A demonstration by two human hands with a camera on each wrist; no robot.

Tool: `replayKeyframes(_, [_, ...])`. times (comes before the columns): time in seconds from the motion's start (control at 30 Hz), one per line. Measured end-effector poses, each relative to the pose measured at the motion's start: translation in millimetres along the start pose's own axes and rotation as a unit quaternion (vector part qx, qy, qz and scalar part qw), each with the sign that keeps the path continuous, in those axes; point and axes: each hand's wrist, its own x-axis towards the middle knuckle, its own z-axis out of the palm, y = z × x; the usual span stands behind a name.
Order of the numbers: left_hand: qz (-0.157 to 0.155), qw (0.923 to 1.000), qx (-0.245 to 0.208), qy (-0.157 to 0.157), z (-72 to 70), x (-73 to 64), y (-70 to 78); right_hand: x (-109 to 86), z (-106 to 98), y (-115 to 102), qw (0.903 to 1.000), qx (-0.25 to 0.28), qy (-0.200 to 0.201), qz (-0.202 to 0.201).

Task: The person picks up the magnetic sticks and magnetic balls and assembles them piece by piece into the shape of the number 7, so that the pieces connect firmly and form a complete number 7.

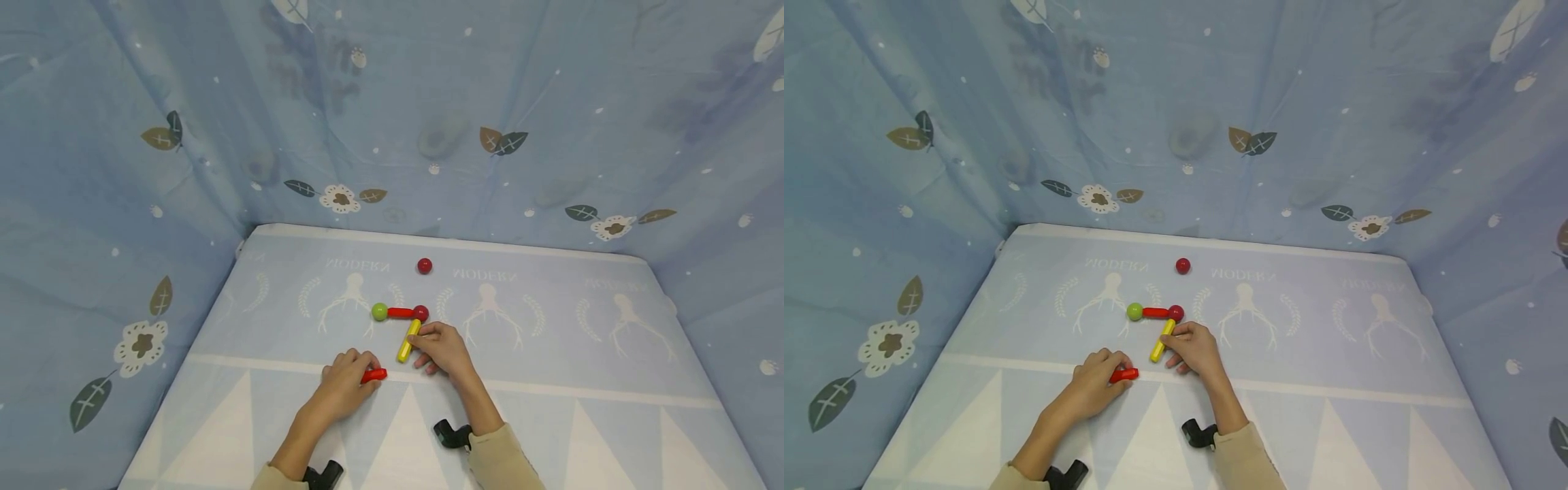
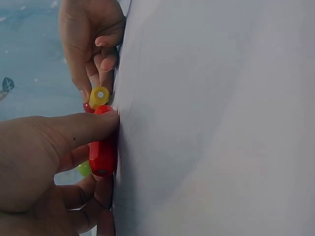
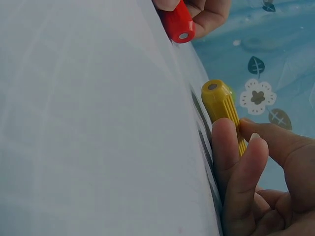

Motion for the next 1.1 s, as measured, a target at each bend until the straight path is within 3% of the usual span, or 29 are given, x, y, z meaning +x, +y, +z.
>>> replayKeyframes(0.5, [-0.007, 0.9994, -0.01, 0.033, 5.0, 4.7, 11.0, -1.8, -0.8, -3.1, 1.0, 0.008, -0.005, -0.002])
replayKeyframes(0.8, [0.009, 0.9991, -0.014, 0.039, 12.9, 10.8, 18.9, -1.9, -0.7, -1.2, 0.9999, 0.009, -0.006, -0.006])
replayKeyframes(1.1, [-0.001, 0.9993, -0.012, 0.036, 14.6, 14.6, 21.7, -1.5, -0.8, -1.3, 0.9999, 0.008, -0.004, -0.006])
